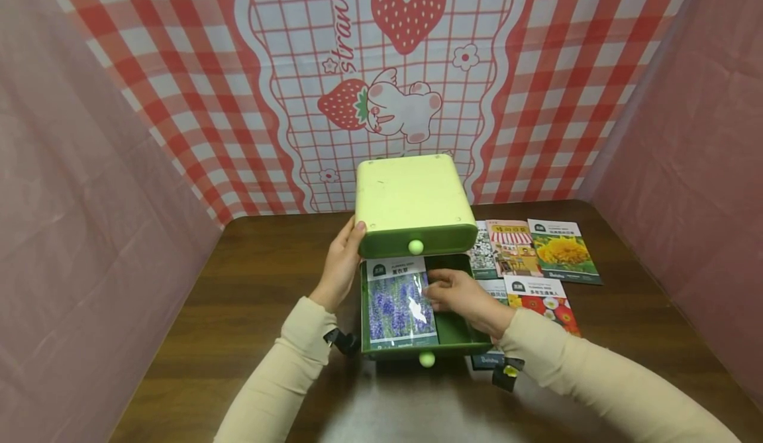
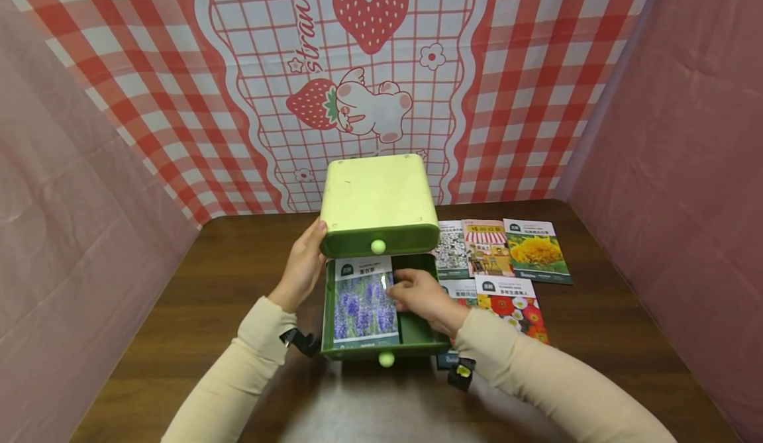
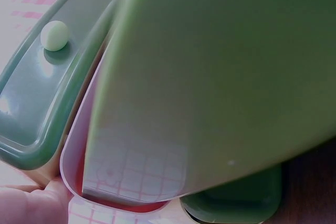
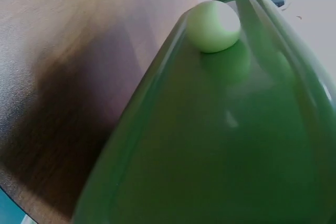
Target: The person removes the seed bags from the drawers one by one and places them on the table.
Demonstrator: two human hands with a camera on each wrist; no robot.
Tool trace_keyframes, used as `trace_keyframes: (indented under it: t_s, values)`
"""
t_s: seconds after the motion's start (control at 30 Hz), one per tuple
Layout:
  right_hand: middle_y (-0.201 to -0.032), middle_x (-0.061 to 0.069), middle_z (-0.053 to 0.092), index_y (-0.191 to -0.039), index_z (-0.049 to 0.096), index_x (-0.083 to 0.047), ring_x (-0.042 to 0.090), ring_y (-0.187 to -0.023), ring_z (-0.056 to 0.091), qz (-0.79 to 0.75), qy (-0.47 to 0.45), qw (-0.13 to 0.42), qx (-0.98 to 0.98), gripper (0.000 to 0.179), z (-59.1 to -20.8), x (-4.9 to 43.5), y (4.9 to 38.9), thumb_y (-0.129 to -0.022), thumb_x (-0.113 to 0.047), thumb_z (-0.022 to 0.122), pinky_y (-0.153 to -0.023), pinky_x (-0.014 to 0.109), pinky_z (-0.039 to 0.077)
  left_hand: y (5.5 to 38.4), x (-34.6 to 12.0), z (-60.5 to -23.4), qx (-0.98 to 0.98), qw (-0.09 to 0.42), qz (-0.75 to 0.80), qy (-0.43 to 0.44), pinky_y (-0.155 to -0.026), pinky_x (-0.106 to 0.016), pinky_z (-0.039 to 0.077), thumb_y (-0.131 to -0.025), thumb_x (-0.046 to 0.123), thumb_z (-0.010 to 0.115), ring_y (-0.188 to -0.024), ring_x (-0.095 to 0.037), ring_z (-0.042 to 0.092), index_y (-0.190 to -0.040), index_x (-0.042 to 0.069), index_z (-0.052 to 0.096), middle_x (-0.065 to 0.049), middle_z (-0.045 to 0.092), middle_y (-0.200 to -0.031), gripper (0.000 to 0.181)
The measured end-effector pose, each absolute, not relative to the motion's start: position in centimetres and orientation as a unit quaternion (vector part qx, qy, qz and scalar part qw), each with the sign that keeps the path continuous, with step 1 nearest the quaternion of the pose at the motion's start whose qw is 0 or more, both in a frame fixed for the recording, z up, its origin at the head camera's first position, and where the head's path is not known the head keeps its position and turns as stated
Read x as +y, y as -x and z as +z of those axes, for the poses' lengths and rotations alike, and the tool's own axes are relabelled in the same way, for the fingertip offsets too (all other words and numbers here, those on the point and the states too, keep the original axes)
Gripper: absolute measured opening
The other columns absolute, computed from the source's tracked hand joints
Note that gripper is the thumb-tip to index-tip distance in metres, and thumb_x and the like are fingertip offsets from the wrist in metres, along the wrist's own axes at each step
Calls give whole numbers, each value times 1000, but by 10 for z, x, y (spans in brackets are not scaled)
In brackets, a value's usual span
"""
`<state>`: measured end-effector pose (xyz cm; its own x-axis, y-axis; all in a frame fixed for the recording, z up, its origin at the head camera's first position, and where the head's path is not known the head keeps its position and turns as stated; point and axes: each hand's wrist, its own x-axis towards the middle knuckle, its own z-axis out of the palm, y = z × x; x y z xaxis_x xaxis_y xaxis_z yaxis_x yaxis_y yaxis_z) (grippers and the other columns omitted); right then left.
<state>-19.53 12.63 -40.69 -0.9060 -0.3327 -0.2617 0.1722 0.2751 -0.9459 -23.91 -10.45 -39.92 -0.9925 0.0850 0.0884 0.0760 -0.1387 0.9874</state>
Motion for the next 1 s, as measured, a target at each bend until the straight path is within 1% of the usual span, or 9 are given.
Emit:
trace_keyframes:
  t_s: [0.07,0.17,0.27,0.4,0.47,0.53,0.7,0.83,1.0]
  values:
    - [-115,26,63,-144,32,15,14,-86,63,-600,47,215,769,57,-408,125,195,-96,-5,56,-82,31,58,239,-105,-399,656,3,752,-62,-106,-40,44,-103,43,45,-111,-14,58,-156,15,25,-9,41,-153,64]
    - [-100,15,67,-138,40,14,11,-77,59,-599,36,220,769,51,-409,124,195,-95,-6,59,-75,29,58,240,-104,-400,659,3,750,-60,-105,-40,44,-103,43,45,-113,-16,57,-156,15,24,-8,39,-155,64]
    - [-84,4,64,-122,52,10,10,-72,56,-589,30,226,775,34,-412,122,194,-94,-7,61,-70,27,58,240,-104,-401,662,3,748,-57,-102,-38,45,-103,44,45,-116,-18,56,-156,15,24,-8,37,-156,65]
    - [-72,-1,56,-95,59,2,11,-69,54,-571,32,223,790,10,-416,120,194,-93,-8,62,-66,28,58,240,-104,-401,660,2,749,-59,-107,-42,42,-102,45,46,-123,-23,53,-157,15,24,-8,35,-157,67]
    - [-69,-1,52,-84,58,-2,11,-67,53,-560,31,220,798,11,-418,120,193,-92,-8,63,-66,28,58,240,-104,-401,659,2,750,-60,-109,-44,41,-101,45,47,-126,-25,51,-157,14,23,-8,34,-158,68]
    - [-68,-1,50,-79,56,-5,12,-66,52,-554,31,219,803,15,-419,119,193,-92,-8,63,-65,29,58,240,-104,-401,659,2,750,-61,-109,-43,41,-101,45,47,-126,-24,51,-157,14,24,-7,34,-158,68]
    - [-65,-2,47,-75,52,-7,11,-63,50,-553,34,223,802,20,-420,119,192,-92,-7,62,-62,27,56,241,-103,-401,662,-2,747,-59,-104,-39,44,-102,44,46,-118,-20,55,-156,14,25,-9,39,-155,66]
    - [-61,-3,45,-75,51,-7,11,-61,48,-558,37,224,798,21,-420,119,191,-93,-7,61,-60,26,55,240,-103,-401,661,-3,749,-58,-107,-42,44,-102,44,46,-119,-22,55,-156,14,24,-10,39,-155,66]
    - [-58,-5,42,-80,52,-5,10,-60,46,-564,43,213,797,16,-420,120,192,-95,-7,59,-59,26,54,240,-104,-400,657,-2,751,-59,-110,-45,41,-102,45,47,-122,-25,54,-156,15,25,-10,39,-154,66]
